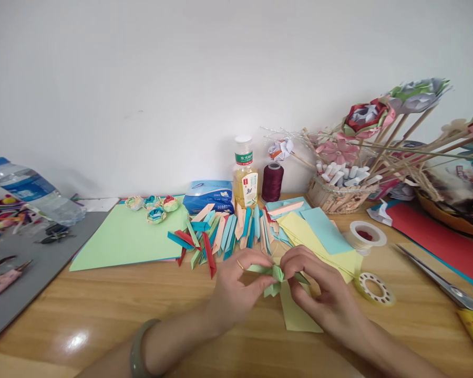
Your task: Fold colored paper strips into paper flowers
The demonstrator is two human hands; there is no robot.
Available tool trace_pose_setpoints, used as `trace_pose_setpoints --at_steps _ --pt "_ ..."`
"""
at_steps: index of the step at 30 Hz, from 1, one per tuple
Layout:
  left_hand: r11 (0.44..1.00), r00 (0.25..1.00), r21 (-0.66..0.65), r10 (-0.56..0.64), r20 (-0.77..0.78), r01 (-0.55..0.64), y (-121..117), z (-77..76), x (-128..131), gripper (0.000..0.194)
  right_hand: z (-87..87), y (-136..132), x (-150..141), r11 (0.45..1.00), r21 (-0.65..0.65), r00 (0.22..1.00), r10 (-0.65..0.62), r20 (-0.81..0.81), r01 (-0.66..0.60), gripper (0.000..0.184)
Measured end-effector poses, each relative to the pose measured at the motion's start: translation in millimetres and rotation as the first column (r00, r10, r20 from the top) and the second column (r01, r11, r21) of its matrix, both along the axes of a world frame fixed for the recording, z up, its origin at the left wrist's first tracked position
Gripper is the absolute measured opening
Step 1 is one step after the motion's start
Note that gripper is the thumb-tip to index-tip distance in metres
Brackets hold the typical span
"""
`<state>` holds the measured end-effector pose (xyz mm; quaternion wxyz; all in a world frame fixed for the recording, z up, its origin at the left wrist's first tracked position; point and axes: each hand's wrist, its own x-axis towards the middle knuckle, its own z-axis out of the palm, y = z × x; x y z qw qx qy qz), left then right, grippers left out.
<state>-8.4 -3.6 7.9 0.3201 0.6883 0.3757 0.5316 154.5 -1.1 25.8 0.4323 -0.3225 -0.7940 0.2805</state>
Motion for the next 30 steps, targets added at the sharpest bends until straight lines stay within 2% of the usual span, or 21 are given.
trace_pose_setpoints --at_steps 4,7,10,16,20,24,30 --pt "0.997 1.0 0.071 0.003 -0.025 -0.001 1.0 -0.2 0.3 0.009 1.9 0.8 1.6 0.997 -0.07 1.0 0.027 0.012 -0.027 0.021" --pt "0.996 0.999 0.093 0.02 -0.025 -0.018 1.6 -0.2 1.1 0.011 3.0 1.9 2.4 0.991 -0.12 0.998 0.059 0.036 -0.054 0.013" --pt "0.997 0.999 0.071 0.031 -0.016 -0.03 1.9 -0.1 1.8 0.012 0.1 4.7 3.6 0.98 -0.187 0.996 0.082 0.046 -0.072 0.004" --pt "0.999 0.997 0.014 0.052 -0.052 -0.051 2.2 2.2 1.6 0.014 -12.4 10.4 7.7 0.948 -0.303 0.995 0.09 -0.036 -0.097 0.009" --pt "1.0 0.999 0.016 0.007 -0.034 -0.006 -0.2 3.5 2.0 0.011 -16.1 10.3 9.8 0.929 -0.354 0.994 0.091 -0.056 -0.105 0.01" --pt "0.998 1.0 -0.06 -0.001 0.02 0.002 -3.5 2.6 2.4 0.012 -15.0 10.1 9.7 0.936 -0.323 0.99 0.126 -0.06 -0.139 0.009" --pt "0.999 1.0 0.036 0.027 0.014 -0.027 -1.9 -0.7 1.3 0.009 -15.0 11.8 8.9 0.98 -0.156 0.991 0.131 0.02 -0.126 0.006"
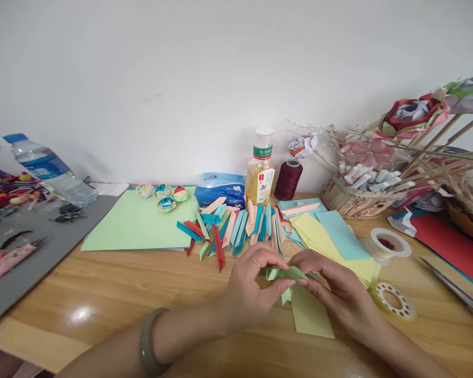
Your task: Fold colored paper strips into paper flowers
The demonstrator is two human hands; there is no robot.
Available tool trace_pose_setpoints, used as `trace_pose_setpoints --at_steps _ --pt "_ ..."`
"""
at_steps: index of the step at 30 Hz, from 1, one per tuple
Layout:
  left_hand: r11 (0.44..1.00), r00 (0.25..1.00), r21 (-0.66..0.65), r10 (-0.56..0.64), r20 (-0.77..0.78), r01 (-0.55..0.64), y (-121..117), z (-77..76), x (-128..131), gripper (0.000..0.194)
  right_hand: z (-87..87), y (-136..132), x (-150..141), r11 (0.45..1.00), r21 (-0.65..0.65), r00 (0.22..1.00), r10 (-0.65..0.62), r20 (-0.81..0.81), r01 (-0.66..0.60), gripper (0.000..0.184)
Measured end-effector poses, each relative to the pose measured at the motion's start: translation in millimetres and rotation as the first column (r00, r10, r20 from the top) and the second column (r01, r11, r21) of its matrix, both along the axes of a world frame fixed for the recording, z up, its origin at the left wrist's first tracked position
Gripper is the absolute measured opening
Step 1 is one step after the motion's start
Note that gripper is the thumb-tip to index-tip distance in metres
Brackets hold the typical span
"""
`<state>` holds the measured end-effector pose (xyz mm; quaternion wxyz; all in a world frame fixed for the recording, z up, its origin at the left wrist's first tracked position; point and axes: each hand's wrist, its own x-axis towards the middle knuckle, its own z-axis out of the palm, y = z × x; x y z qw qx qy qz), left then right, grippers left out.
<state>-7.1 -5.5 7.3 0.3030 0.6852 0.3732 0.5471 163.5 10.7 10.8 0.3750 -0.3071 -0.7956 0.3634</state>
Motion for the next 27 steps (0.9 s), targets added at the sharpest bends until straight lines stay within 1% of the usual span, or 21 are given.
trace_pose_setpoints --at_steps 4,7,12,14,16,18,19,20,22,24,25,27 --pt "0.998 1.0 0.061 -0.006 -0.002 0.006 1.6 -3.0 -0.4 0.009 -0.4 -0.1 0.8 0.989 0.15 0.999 0.005 0.053 -0.013 0.012" --pt "0.995 1.0 0.104 0.005 -0.026 -0.002 1.6 -3.8 -0.8 0.007 0.7 -0.1 1.3 0.978 0.209 0.997 0.015 0.076 -0.03 0.017" --pt "0.986 0.997 0.168 0.032 -0.077 -0.019 1.9 -1.4 -0.5 0.007 3.2 0.3 1.2 0.977 0.211 0.997 0.016 0.082 -0.033 0.015" --pt "0.99 0.997 0.143 0.008 -0.072 0.002 2.4 0.2 -0.4 0.007 3.3 0.1 1.3 0.984 0.179 0.997 0.003 0.077 -0.017 0.012" --pt "0.998 0.998 0.05 -0.031 -0.057 0.033 2.9 2.8 -1.0 0.009 2.8 -0.4 1.3 0.992 0.123 0.998 -0.012 0.067 0.004 0.008" --pt "0.99 0.996 -0.117 -0.086 -0.019 0.083 3.4 6.6 -2.1 0.009 2.3 -1.0 1.3 0.998 0.044 0.998 -0.037 0.056 0.035 0.004" --pt "0.97 0.992 -0.212 -0.122 0.013 0.122 3.6 8.6 -2.7 0.009 2.3 -1.4 1.2 0.999 -0.002 0.997 -0.053 0.051 0.053 0.005" --pt "0.938 0.985 -0.3 -0.162 0.056 0.171 3.9 10.4 -3.2 0.008 2.6 -1.8 1.1 0.996 -0.05 0.997 -0.067 0.044 0.069 0.006" --pt "0.857 0.961 -0.435 -0.229 0.157 0.276 4.5 12.6 -3.7 0.007 3.7 -2.6 0.7 0.986 -0.139 0.996 -0.083 0.027 0.086 0.009" --pt "0.786 0.935 -0.51 -0.252 0.25 0.349 5.0 12.4 -3.5 0.006 5.4 -3.3 0.1 0.975 -0.21 0.997 -0.077 0.006 0.076 0.012" --pt "0.766 0.927 -0.53 -0.246 0.283 0.365 5.2 11.5 -3.2 0.007 6.1 -3.5 -0.2 0.969 -0.237 0.997 -0.071 -0.002 0.069 0.013" --pt "0.752 0.923 -0.546 -0.223 0.315 0.368 5.5 9.1 -2.4 0.01 7.2 -3.6 -0.6 0.957 -0.285 0.998 -0.065 -0.009 0.06 0.014"
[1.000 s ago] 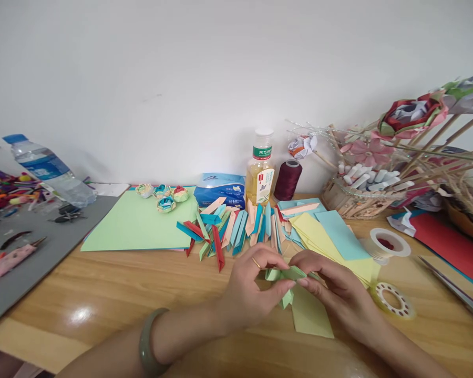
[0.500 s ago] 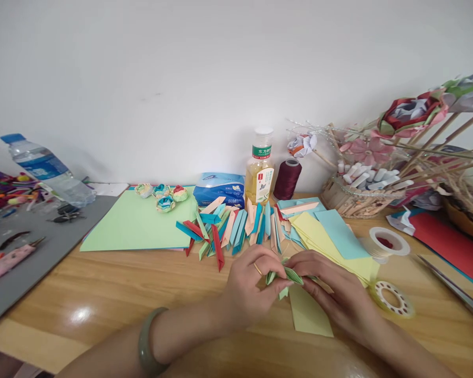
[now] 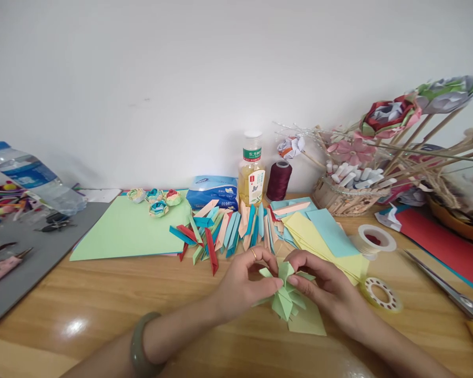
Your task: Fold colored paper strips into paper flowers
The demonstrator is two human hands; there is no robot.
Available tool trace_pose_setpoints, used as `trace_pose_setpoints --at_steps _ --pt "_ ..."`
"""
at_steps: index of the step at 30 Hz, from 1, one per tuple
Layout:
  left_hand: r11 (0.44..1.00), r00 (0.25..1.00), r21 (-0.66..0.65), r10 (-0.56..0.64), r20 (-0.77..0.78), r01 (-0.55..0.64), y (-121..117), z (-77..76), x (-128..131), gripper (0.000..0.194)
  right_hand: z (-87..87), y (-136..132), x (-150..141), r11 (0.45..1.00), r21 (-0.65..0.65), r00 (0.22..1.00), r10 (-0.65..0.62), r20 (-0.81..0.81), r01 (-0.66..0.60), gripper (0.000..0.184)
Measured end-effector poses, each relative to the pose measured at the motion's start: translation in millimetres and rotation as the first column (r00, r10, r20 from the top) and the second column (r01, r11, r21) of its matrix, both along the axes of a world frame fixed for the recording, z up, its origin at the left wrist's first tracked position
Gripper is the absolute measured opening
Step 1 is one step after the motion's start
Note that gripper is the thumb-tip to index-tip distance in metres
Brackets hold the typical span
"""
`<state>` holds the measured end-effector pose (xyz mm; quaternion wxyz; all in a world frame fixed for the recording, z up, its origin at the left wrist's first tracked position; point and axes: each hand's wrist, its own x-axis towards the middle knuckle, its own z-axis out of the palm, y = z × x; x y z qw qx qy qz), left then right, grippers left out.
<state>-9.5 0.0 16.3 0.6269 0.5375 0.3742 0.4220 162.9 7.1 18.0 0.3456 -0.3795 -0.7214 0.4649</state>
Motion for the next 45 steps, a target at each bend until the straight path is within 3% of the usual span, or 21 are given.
trace_pose_setpoints --at_steps 9,17,20,26,32,37,45 --pt "0.995 0.992 0.072 0.075 -0.105 -0.067 0.7 -2.2 1.8 0.009 1.6 3.9 -0.3 0.99 -0.136 0.998 0.04 -0.044 -0.046 0.01" --pt "0.981 0.978 0.172 0.116 -0.173 -0.086 -2.1 -3.0 1.5 0.01 -1.6 2.0 0.4 0.998 0.055 0.999 -0.01 0.032 0.008 0.01" --pt "0.941 0.976 0.325 0.152 -0.159 -0.094 -3.4 -3.9 1.1 0.011 -1.8 0.5 0.6 0.988 0.156 0.999 0.017 0.044 -0.024 0.012" --pt "0.8 0.968 0.593 0.215 -0.133 -0.096 -6.3 -3.0 2.4 0.013 -1.4 -2.3 0.4 0.964 0.255 0.997 0.081 0.005 -0.079 0.022" --pt "0.771 0.959 0.623 0.257 -0.117 -0.131 -7.2 -4.4 2.8 0.016 -4.1 -2.9 0.5 0.976 0.203 0.997 0.08 -0.001 -0.078 0.019" --pt "0.709 0.947 0.694 0.294 -0.129 -0.126 -8.8 -6.4 1.6 0.016 -6.7 -0.2 0.1 0.979 0.193 0.998 0.069 0.001 -0.068 0.018" --pt "0.684 0.945 0.719 0.302 -0.127 -0.122 -8.3 -4.8 2.5 0.019 -7.2 -0.8 0.2 0.981 0.19 0.999 0.049 -0.005 -0.047 0.017"
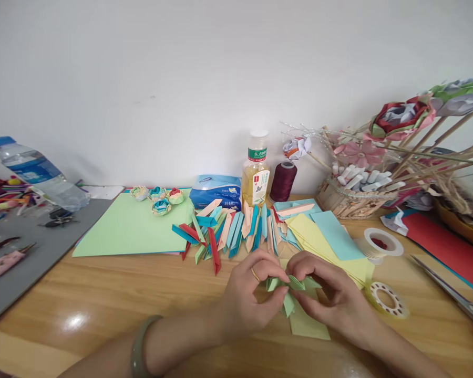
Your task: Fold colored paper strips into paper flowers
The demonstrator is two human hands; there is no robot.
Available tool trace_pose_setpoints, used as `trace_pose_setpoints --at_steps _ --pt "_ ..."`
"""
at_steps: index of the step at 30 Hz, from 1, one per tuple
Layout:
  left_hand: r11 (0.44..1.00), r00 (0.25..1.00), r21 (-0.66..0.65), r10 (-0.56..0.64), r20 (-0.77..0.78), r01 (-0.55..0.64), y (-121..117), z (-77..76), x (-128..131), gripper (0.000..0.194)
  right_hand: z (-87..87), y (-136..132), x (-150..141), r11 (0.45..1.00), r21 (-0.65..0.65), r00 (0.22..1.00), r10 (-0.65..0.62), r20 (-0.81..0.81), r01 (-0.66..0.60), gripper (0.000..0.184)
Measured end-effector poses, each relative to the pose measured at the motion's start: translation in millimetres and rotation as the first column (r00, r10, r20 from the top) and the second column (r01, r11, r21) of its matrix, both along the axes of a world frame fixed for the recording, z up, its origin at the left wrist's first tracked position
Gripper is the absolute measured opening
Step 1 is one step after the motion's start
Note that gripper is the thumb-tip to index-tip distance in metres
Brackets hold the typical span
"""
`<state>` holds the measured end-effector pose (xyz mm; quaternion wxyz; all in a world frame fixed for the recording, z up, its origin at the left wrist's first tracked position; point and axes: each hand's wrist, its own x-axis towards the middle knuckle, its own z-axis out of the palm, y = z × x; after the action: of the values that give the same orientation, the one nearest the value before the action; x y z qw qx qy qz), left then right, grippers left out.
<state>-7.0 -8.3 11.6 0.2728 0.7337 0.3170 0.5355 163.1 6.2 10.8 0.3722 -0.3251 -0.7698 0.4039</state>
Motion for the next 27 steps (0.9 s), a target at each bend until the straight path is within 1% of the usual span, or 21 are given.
trace_pose_setpoints --at_steps 7,13,19,27 --pt "1.0 1.0 0.007 -0.014 -0.006 0.014 0.5 -1.8 -0.4 0.02 4.2 0.4 -2.5 1.0 0.006 1.0 -0.012 0.0 0.012 0.015" --pt "1.0 1.0 0.003 -0.006 -0.009 0.006 1.4 -1.1 -0.4 0.018 3.6 -0.2 -1.4 1.0 -0.007 1.0 -0.015 0.007 0.015 0.016" --pt "0.993 0.999 -0.108 -0.038 0.005 0.038 1.8 2.4 0.2 0.016 3.9 -2.0 -0.8 1.0 -0.014 1.0 -0.01 0.017 0.01 0.015" --pt "0.977 0.992 -0.198 -0.095 -0.077 0.078 2.9 6.1 -2.2 0.013 6.8 -2.0 -2.9 1.0 -0.022 1.0 -0.011 0.003 0.011 0.012"
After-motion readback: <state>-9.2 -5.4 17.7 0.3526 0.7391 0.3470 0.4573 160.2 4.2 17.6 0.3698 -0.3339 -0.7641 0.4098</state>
